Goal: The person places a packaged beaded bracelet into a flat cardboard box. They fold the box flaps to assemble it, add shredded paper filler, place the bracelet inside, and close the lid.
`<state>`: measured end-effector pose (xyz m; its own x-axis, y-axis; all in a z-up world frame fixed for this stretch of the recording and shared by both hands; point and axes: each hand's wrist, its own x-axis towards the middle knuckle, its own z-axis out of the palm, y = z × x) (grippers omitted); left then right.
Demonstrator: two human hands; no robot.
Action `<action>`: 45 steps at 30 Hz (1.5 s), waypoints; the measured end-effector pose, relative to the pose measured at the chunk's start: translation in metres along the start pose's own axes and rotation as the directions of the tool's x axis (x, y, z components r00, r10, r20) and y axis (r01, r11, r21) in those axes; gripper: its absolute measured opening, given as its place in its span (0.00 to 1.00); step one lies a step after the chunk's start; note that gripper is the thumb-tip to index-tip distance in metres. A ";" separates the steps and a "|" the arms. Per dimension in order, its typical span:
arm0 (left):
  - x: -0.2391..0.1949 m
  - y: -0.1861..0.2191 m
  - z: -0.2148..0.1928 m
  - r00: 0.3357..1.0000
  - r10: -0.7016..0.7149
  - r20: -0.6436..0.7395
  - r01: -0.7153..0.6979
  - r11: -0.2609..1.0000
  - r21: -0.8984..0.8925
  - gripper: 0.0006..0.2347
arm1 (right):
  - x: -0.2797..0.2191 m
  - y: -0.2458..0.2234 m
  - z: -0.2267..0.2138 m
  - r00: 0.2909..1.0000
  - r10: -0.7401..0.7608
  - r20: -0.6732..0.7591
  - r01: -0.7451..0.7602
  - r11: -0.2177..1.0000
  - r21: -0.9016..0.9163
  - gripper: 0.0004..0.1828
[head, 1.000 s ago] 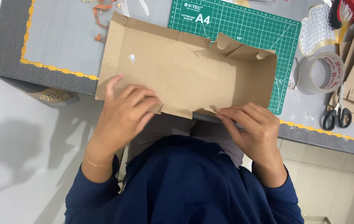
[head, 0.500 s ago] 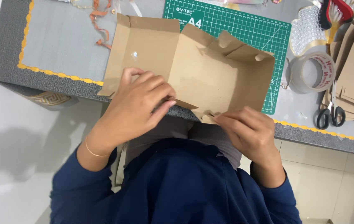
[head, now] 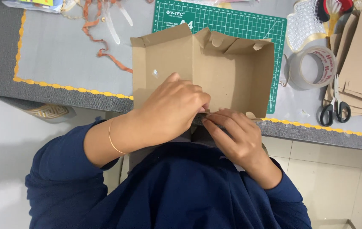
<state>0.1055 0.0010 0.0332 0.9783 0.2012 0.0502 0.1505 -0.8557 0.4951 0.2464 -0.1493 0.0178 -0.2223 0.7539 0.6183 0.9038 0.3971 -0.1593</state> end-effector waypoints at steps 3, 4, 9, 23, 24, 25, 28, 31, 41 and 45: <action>0.004 -0.002 0.002 1.000 -0.010 -0.019 0.011 0.998 0.055 0.07 | -0.005 0.005 0.006 0.998 -0.061 -0.029 0.062 0.997 0.054 0.03; 0.005 -0.003 0.005 0.999 -0.001 -0.043 0.006 0.991 0.130 0.06 | -0.008 0.007 0.009 0.989 -0.105 -0.104 0.103 0.994 -0.026 0.03; 0.015 -0.004 0.013 0.995 0.040 -0.091 -0.016 0.968 0.251 0.05 | -0.015 0.009 0.012 0.976 -0.173 -0.128 0.152 0.975 -0.162 0.08; 0.060 -0.001 0.029 0.972 0.184 -0.145 -0.159 0.973 0.169 0.06 | -0.038 0.032 0.031 0.920 -0.199 -0.339 0.156 0.977 -0.149 0.09; 0.060 0.001 0.028 0.972 0.186 -0.143 -0.161 0.972 0.170 0.06 | -0.038 0.032 0.031 0.919 -0.197 -0.341 0.153 0.977 -0.150 0.09; 0.061 0.003 0.027 0.972 0.189 -0.140 -0.162 0.969 0.188 0.06 | -0.039 0.032 0.031 0.911 -0.206 -0.356 0.161 0.975 -0.153 0.08; 0.064 0.006 0.027 0.972 0.195 -0.133 -0.164 0.963 0.212 0.05 | -0.043 0.032 0.032 0.908 -0.210 -0.363 0.165 0.975 -0.152 0.07; 0.066 0.007 0.028 0.976 0.186 -0.112 -0.159 0.963 0.218 0.04 | -0.045 0.033 0.032 0.915 -0.197 -0.353 0.155 0.978 -0.142 0.06; 0.067 -0.002 0.032 0.991 0.134 0.016 -0.135 0.969 0.206 0.07 | -0.045 0.035 0.033 0.904 -0.201 -0.377 0.169 0.979 -0.118 0.05; 0.067 -0.001 0.028 0.991 0.132 0.028 -0.135 0.969 0.205 0.07 | -0.046 0.036 0.034 0.905 -0.207 -0.372 0.174 0.977 -0.120 0.05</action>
<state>0.1747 0.0019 0.0123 0.9932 0.0727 0.0907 0.0429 -0.9545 0.2951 0.2765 -0.1520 -0.0422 -0.2524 0.4048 0.8789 0.8885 0.4566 0.0448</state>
